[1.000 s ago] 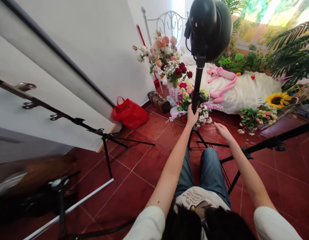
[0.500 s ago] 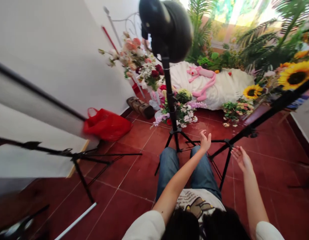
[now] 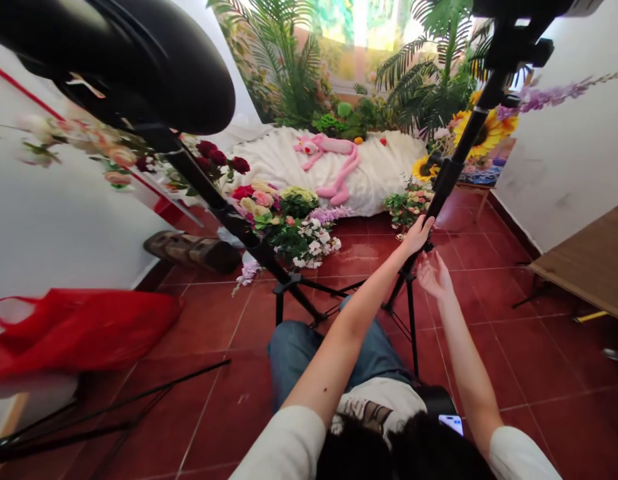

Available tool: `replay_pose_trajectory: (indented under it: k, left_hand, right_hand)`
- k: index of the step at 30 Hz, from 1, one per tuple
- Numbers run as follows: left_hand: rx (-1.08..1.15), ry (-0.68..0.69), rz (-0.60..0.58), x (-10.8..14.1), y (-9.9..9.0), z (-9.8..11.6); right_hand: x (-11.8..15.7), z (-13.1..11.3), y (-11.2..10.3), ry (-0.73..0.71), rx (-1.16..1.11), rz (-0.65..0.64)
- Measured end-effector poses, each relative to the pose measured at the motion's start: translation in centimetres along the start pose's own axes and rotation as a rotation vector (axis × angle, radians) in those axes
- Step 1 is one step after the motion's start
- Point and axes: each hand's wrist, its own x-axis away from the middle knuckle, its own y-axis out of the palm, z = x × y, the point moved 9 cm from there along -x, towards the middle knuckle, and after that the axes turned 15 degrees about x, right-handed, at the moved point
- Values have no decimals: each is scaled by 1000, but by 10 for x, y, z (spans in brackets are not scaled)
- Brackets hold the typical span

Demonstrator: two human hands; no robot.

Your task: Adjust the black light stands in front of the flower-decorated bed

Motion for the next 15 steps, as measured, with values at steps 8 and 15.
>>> replay_pose_trajectory:
  k: [8, 15]
  left_hand:
    - [-11, 58, 33, 0, -3, -1]
    - [-11, 36, 38, 1, -1, 5]
  right_hand:
    - [-21, -15, 9, 59, -46, -107]
    - [-28, -22, -11, -21, 64, 123]
